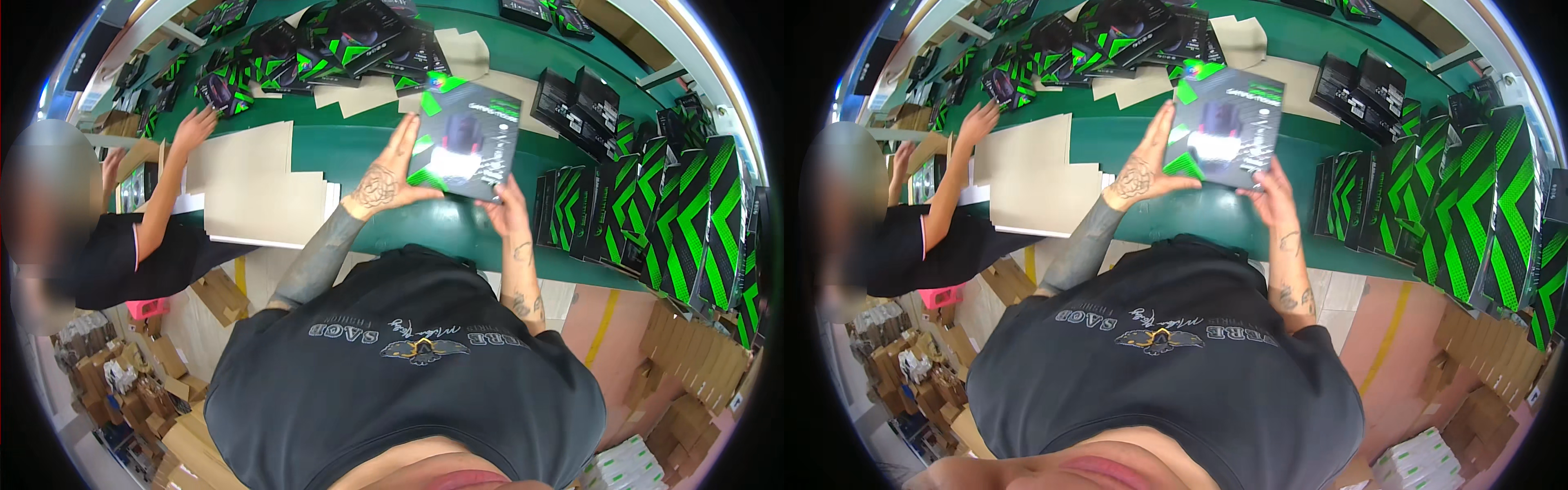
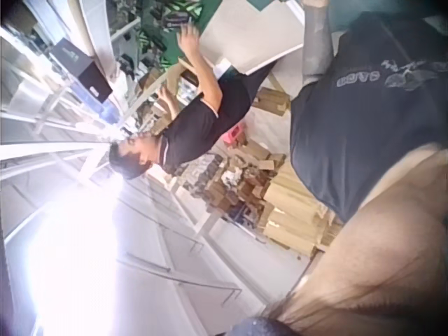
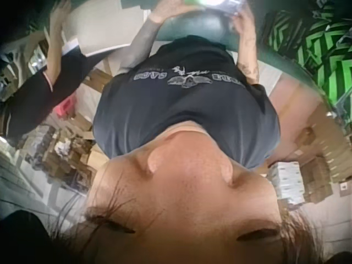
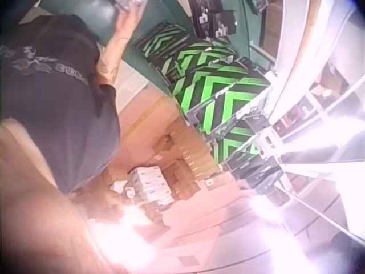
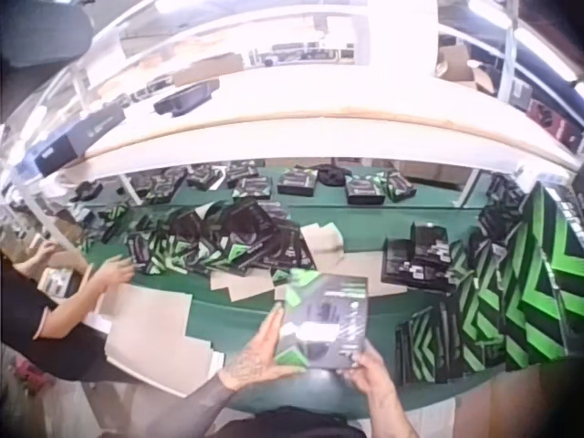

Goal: Sorting and packing electronic gaming mice into boxes on an assembly line.

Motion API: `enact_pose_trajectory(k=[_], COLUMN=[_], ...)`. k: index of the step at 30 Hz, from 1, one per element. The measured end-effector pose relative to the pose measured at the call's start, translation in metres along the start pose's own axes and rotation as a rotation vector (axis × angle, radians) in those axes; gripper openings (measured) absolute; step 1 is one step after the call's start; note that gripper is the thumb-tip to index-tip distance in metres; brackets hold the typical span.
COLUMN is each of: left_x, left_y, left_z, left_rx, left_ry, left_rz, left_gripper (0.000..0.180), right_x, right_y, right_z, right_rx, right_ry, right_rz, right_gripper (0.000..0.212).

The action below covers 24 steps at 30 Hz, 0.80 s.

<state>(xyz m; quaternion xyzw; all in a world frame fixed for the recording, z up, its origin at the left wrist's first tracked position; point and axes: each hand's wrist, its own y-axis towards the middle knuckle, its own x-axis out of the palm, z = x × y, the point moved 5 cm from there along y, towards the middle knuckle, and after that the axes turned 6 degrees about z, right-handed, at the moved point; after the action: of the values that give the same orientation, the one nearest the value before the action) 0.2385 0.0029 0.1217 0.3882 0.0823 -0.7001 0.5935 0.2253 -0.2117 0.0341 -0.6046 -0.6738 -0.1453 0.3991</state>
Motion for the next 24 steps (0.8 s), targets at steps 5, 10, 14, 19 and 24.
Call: enact_pose_trajectory(k=[5,10,14,19,24], left_x=[0.006,0.001,-0.014,0.02,0.03], left_y=[-0.02,-0.033,-0.032,-0.051,-0.06], left_z=[0.0,-0.003,0.0,-0.06,-0.058], left_rx=[-0.15,-0.163,-0.048,-0.275,-0.116], left_ry=[-0.158,-0.218,-0.225,-1.194,-1.442], left_rz=[-0.026,0.154,0.372,0.423,0.136], left_gripper=[0.114,0.107,0.089,0.085,0.075], right_x=[0.016,0.036,0.051,0.05,0.053], right_y=[-0.026,-0.025,-0.02,-0.018,-0.01], right_z=[0.012,0.002,0.002,0.004,-0.012], right_rx=[-0.027,-0.071,-0.096,-0.316,-0.259], right_ry=[-0.057,-0.187,-0.176,-0.274,-0.233], right_rz=[0.049,-0.016,-0.076,-0.062,-0.147], right_gripper=[0.067,0.076,0.082,0.096,0.101])
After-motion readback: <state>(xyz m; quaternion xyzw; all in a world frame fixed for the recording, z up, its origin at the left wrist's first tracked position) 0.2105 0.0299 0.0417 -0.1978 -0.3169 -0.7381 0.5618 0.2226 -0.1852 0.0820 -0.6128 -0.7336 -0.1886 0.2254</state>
